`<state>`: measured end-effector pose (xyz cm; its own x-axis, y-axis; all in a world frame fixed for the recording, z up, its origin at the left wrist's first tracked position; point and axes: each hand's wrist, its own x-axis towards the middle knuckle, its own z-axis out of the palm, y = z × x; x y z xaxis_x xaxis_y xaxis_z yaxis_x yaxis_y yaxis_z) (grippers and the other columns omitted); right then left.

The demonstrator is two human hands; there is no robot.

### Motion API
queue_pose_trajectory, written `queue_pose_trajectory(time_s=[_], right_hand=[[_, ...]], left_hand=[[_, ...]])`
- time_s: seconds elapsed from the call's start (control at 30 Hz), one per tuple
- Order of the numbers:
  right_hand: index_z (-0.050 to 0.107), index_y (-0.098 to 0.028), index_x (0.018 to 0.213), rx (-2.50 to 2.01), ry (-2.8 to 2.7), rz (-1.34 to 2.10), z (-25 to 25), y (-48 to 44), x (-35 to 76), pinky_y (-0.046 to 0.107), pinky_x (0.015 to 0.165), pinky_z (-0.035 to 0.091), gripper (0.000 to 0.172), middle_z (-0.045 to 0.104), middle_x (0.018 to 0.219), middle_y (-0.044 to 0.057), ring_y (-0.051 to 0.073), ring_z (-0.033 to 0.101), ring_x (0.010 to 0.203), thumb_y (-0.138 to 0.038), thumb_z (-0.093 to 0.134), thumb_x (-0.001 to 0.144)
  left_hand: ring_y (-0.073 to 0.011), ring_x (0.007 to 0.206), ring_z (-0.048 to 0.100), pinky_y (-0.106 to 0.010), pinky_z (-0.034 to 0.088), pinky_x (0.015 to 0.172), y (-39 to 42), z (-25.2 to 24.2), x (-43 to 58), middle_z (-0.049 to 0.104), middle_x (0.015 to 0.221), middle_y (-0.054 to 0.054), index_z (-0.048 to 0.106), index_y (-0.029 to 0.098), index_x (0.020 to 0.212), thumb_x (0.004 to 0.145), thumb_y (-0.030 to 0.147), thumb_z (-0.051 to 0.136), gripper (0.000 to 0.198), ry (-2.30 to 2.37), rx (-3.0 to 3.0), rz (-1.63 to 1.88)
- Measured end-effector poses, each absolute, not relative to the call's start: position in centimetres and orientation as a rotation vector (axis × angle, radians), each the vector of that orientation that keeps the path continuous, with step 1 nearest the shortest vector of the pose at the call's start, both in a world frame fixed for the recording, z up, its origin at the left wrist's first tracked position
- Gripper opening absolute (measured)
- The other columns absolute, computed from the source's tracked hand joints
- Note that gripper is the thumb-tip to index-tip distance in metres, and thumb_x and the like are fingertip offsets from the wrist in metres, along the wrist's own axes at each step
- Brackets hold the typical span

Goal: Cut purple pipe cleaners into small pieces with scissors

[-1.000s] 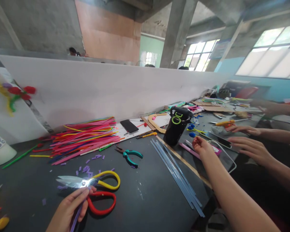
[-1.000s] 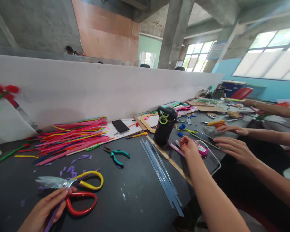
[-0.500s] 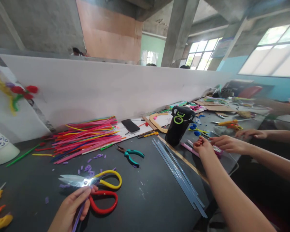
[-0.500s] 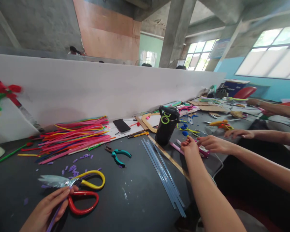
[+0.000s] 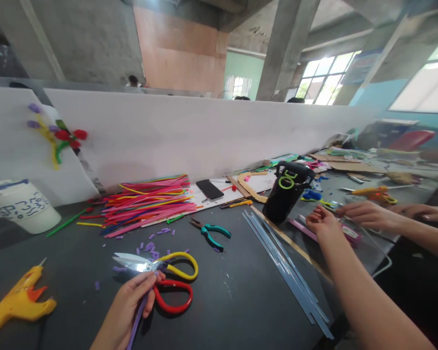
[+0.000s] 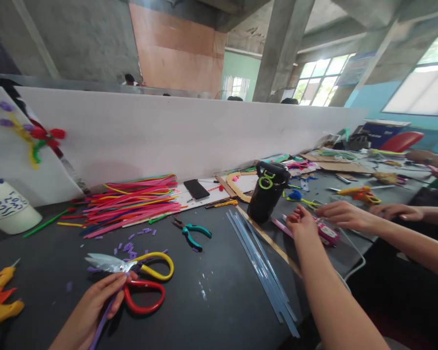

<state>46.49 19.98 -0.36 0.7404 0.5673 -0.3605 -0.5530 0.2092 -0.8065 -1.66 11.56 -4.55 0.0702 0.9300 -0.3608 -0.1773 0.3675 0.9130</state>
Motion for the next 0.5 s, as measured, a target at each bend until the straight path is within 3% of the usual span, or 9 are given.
queue_pose_trajectory(time_s=[0.13, 0.23, 0.3, 0.37, 0.43, 0.5], right_hand=[[0.051, -0.015, 0.105, -1.123, -0.169, 0.754, 0.5, 19.1, 42.4, 0.032, 0.068, 0.048, 0.024, 0.055, 0.102, 0.005, 0.015, 0.056, 0.081, -0.029, 0.047, 0.086], [0.057, -0.021, 0.084, -1.121, -0.408, 0.758, 0.2, 17.0, 35.6, 0.016, 0.042, 0.040, 0.011, 0.055, 0.067, -0.003, 0.006, 0.046, 0.047, -0.019, 0.045, 0.083], [0.060, -0.020, 0.074, -1.130, -0.639, 0.856, -0.3, 14.9, 29.7, 0.017, 0.037, 0.037, 0.008, 0.052, 0.055, -0.004, 0.007, 0.043, 0.041, -0.013, 0.059, 0.069], [0.062, -0.018, 0.069, -1.114, -0.932, 0.978, -0.8, 12.8, 23.8, 0.025, 0.054, 0.047, 0.019, 0.060, 0.063, 0.000, 0.014, 0.054, 0.056, -0.008, 0.068, 0.054], [0.061, -0.020, 0.090, -1.056, -1.783, 0.929, -1.3, 11.5, 18.8, 0.033, 0.088, 0.039, 0.030, 0.061, 0.098, 0.005, 0.020, 0.052, 0.094, -0.011, 0.063, 0.061], [0.055, -0.016, 0.104, -1.151, -2.137, 0.788, -2.0, 11.2, 15.6, 0.035, 0.093, 0.031, 0.037, 0.057, 0.106, 0.009, 0.022, 0.046, 0.103, -0.010, 0.053, 0.068]], left_hand=[[-0.0037, 0.033, 0.030, -0.015, 0.021, 0.035, 11.5, -4.6, -1.6, 0.044, 0.035, 0.005, 0.065, 0.011, 0.081, 0.072, 0.034, 0.058, 0.026, 1.160, 0.815, 1.020], [-0.0027, 0.032, 0.030, -0.013, 0.020, 0.034, 11.5, -4.7, -1.7, 0.045, 0.035, 0.005, 0.065, 0.011, 0.078, 0.071, 0.033, 0.060, 0.024, 1.134, 0.788, 1.038], [-0.0020, 0.031, 0.029, -0.013, 0.019, 0.033, 11.6, -4.8, -1.8, 0.044, 0.034, 0.006, 0.066, 0.011, 0.077, 0.071, 0.033, 0.061, 0.023, 1.117, 0.766, 1.048], [-0.0013, 0.030, 0.029, -0.012, 0.019, 0.033, 11.7, -5.0, -2.0, 0.044, 0.034, 0.006, 0.066, 0.012, 0.076, 0.070, 0.031, 0.062, 0.021, 1.087, 0.750, 1.070], [-0.0006, 0.031, 0.028, -0.010, 0.020, 0.033, 11.7, -5.0, -2.0, 0.044, 0.034, 0.006, 0.067, 0.012, 0.075, 0.069, 0.029, 0.063, 0.018, 1.049, 0.737, 1.107], [-0.0004, 0.031, 0.029, -0.010, 0.021, 0.032, 11.7, -4.9, -2.0, 0.047, 0.036, 0.006, 0.067, 0.013, 0.073, 0.067, 0.027, 0.065, 0.016, 1.035, 0.724, 1.148]])
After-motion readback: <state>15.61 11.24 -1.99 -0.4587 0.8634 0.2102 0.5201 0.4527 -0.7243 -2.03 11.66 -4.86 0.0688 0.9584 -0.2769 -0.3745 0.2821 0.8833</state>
